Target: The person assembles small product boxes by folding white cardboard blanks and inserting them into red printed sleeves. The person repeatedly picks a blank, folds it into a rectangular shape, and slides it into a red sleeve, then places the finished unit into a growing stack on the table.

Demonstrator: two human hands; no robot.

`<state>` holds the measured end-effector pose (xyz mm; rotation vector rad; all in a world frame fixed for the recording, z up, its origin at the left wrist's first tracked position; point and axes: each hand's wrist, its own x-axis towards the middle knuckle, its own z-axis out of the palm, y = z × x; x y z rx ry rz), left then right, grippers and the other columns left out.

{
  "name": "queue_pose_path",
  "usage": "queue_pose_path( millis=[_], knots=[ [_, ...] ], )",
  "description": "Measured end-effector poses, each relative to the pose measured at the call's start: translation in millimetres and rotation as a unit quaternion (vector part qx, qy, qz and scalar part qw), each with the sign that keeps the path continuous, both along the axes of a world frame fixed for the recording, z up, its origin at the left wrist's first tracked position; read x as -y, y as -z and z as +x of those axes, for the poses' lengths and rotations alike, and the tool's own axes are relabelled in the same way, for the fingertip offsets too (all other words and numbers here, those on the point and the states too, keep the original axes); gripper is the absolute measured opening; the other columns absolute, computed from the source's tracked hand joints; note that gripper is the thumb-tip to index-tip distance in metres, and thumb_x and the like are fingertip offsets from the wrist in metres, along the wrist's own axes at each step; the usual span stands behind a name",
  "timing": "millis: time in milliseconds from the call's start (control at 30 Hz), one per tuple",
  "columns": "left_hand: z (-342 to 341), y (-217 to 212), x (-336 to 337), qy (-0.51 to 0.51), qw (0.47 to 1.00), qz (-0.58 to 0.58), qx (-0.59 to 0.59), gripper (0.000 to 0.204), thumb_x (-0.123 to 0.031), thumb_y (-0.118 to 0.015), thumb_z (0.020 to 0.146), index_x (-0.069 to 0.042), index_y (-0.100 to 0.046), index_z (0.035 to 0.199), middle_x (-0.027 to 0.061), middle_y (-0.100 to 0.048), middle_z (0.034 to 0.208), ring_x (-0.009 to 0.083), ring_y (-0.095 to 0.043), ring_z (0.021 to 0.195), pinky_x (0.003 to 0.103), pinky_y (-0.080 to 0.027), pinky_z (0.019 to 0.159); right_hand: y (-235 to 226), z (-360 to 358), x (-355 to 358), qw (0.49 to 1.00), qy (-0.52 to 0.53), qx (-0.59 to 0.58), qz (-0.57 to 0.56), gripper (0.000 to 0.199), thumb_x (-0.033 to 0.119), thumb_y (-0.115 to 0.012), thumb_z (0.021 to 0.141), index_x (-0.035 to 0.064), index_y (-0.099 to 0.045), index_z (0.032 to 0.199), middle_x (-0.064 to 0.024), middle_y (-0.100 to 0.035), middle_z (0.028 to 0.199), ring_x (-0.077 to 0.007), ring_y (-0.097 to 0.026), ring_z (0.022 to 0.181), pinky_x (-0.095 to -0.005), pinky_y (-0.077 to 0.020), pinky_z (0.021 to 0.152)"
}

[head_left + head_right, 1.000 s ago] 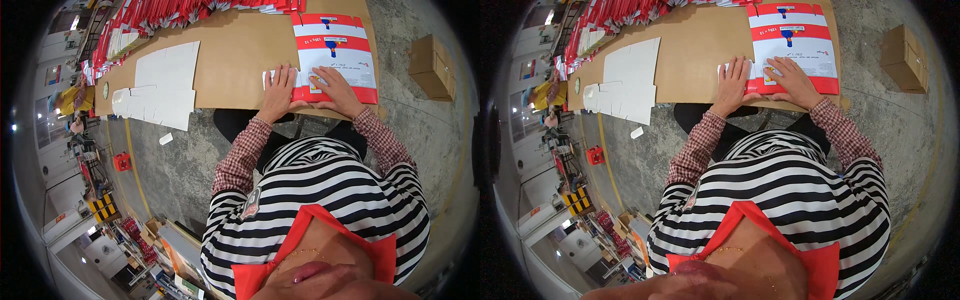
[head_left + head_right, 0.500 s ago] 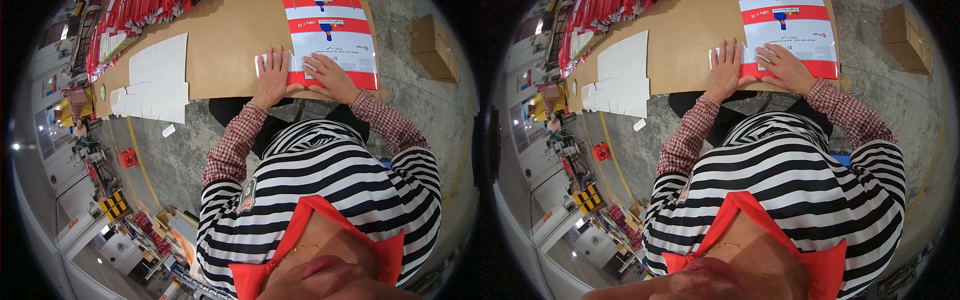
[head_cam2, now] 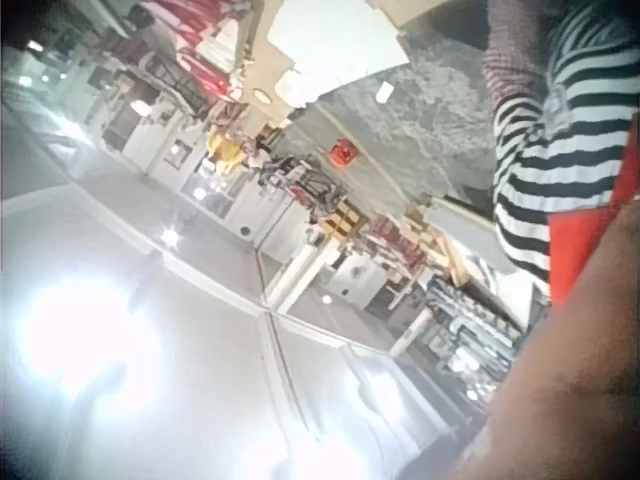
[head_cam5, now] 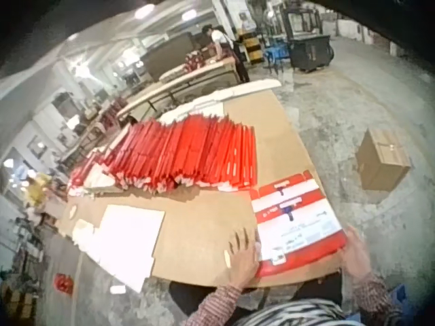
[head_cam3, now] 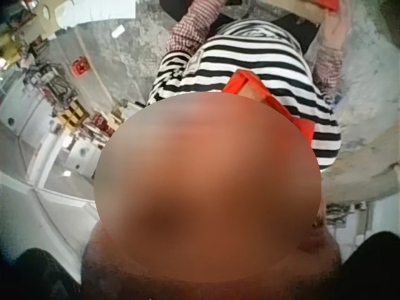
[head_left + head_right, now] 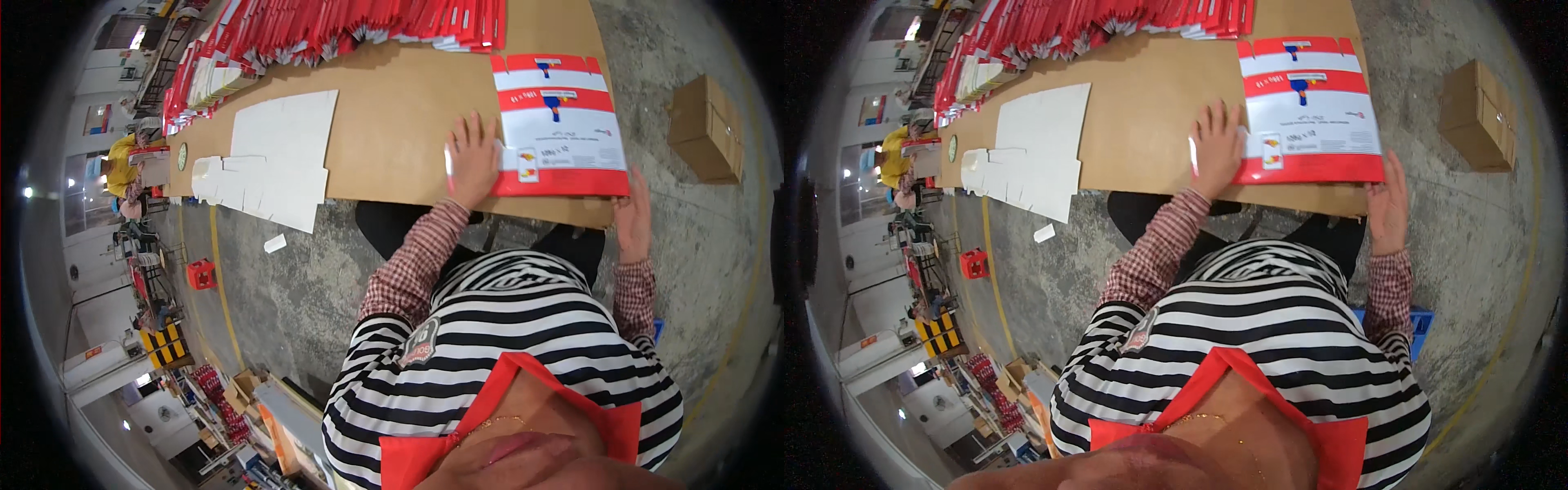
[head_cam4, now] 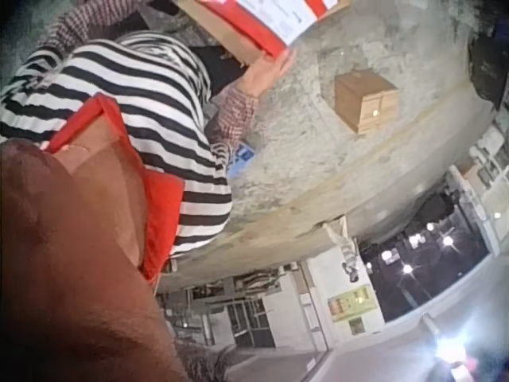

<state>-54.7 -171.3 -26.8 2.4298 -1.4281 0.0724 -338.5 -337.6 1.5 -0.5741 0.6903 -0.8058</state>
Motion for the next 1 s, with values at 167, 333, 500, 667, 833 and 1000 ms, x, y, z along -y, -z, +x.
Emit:
queue_pose_path(
  millis=[167,333,500,667,833,1000],
  knots=[
    [-94,4,39,0.041,0.957,-0.196,-0.21,0.058,-0.011,-0.051,0.09,0.0,-0.036,0.145,0.0321,-0.025,0.153,0.0532,-0.02,0.141,0.06,-0.016,0.115,-13,71,-74,0.949,-0.013,-0.226,-0.221,0.058,0.004,-0.062,0.093,-0.0008,-0.037,0.145,-0.0097,-0.05,0.138,-0.0205,-0.049,0.125,-0.037,-0.0379,0.108],
    [-57,-40,-3,0.01,0.935,-0.322,-0.15,0.062,-0.012,-0.054,0.093,0.002,-0.032,0.149,0.0303,-0.021,0.156,0.0483,-0.011,0.147,0.055,-0.011,0.118,9,13,28,0.887,-0.229,-0.187,-0.354,0.065,0.005,-0.065,0.088,0.0036,-0.035,0.146,-0.0099,-0.05,0.138,-0.019,-0.048,0.127,-0.0353,-0.0402,0.107],
    [28,-8,-78,-0.115,0.983,-0.142,-0.004,0.061,-0.021,-0.056,0.095,0.002,-0.034,0.147,0.0284,-0.023,0.156,0.0493,-0.018,0.143,0.058,-0.017,0.115,-15,28,165,0.842,-0.386,-0.237,-0.293,0.07,-0.001,-0.066,0.085,0.0043,-0.035,0.147,-0.0112,-0.055,0.134,-0.0169,-0.059,0.114,-0.0316,-0.0513,0.095],
    [28,-12,-91,-0.146,0.984,-0.097,-0.045,0.062,-0.024,-0.056,0.096,0.001,-0.033,0.147,0.0267,-0.024,0.155,0.0461,-0.019,0.144,0.055,-0.018,0.115,43,245,259,0.889,-0.248,-0.183,-0.34,0.067,0.003,-0.073,0.08,0.0007,-0.047,0.142,-0.011,-0.068,0.12,-0.0182,-0.066,0.098,-0.0316,-0.0541,0.085],
    [31,-17,-82,-0.098,0.946,-0.265,-0.157,0.051,-0.021,-0.054,0.098,-0.002,-0.042,0.143,0.023,-0.028,0.155,0.0426,-0.024,0.144,0.051,-0.022,0.116,93,399,301,0.657,-0.122,-0.532,-0.52,0.054,0.028,-0.068,0.088,0.0043,-0.057,0.135,-0.0145,-0.071,0.106,-0.0227,-0.066,0.091,-0.038,-0.0536,0.081],
    [134,-59,-254,-0.272,0.948,-0.156,0.058,0.043,-0.023,-0.059,0.095,-0.002,-0.053,0.132,0.0229,-0.045,0.142,0.0428,-0.036,0.136,0.052,-0.03,0.112,104,334,238,0.713,-0.229,-0.363,-0.555,0.035,0.024,-0.049,0.101,0.0029,-0.062,0.125,-0.0182,-0.07,0.112,-0.0284,-0.066,0.103,-0.0379,-0.0505,0.086]
  ],
)
